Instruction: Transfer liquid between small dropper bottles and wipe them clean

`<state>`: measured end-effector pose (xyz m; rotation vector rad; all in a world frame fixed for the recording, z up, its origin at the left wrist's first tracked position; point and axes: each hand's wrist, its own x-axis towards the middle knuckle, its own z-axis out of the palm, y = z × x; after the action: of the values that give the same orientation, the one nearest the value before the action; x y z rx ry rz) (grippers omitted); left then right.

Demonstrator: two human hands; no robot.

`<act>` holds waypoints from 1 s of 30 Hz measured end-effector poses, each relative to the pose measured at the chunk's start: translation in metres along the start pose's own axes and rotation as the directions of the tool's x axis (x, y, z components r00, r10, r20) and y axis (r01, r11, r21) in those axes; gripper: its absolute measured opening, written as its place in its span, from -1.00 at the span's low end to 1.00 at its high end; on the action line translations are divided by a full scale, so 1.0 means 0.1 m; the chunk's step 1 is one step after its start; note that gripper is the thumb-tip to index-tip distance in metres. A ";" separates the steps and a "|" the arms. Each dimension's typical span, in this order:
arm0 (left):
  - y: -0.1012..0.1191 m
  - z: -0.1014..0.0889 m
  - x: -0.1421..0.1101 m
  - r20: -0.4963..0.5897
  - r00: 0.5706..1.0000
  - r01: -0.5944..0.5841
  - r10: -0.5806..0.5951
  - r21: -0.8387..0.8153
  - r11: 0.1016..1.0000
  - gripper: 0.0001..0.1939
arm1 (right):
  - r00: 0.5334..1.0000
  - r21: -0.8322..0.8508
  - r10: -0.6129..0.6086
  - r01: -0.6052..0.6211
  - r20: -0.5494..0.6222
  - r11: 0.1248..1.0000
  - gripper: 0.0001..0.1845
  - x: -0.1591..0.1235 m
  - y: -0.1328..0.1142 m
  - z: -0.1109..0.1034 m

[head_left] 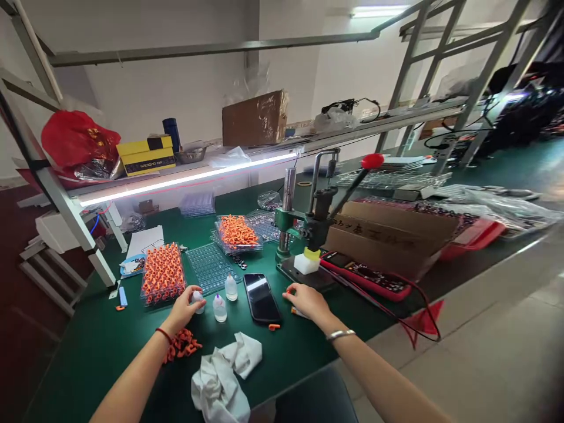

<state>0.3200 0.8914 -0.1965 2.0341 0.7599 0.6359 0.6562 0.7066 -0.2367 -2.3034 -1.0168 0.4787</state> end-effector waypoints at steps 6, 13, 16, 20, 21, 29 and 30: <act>-0.04 -0.03 -0.06 0.047 0.998 0.049 -0.051 0.042 0.998 -0.74 | 0.998 0.080 0.040 -0.044 0.050 0.996 -0.75 0.25 -0.01 -0.06; -0.10 -0.01 -0.12 0.105 0.992 0.052 -0.065 0.118 0.992 -0.75 | 0.998 0.150 -0.020 0.010 0.063 0.989 -0.72 0.37 -0.15 -0.04; -0.13 0.00 -0.13 0.120 0.990 0.048 -0.069 0.167 0.985 -0.74 | 0.997 0.153 -0.071 0.065 0.034 0.986 -0.73 0.44 -0.27 0.01; -0.17 0.03 -0.12 0.132 0.987 0.054 -0.088 0.236 0.970 -0.74 | 0.993 0.079 -0.122 0.121 0.000 0.989 -0.76 0.47 -0.37 0.03; -0.17 0.04 -0.12 0.133 0.987 0.059 -0.094 0.251 0.966 -0.73 | 0.991 0.051 -0.132 0.132 -0.002 0.990 -0.76 0.45 -0.39 0.02; -0.02 0.08 -0.14 0.151 0.976 0.091 -0.158 0.375 0.923 -0.72 | 0.940 -0.104 -0.341 0.339 0.003 0.935 -0.77 0.04 -0.93 -0.04; 0.00 0.09 -0.14 0.155 0.974 0.092 -0.164 0.388 0.917 -0.71 | 0.921 -0.116 -0.390 0.388 0.010 0.914 -0.76 -0.05 -1.08 -0.02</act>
<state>0.3157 0.8767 -0.2035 2.3288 0.9521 0.2279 0.5944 0.7615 -0.1675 -2.1181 -1.4887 0.2440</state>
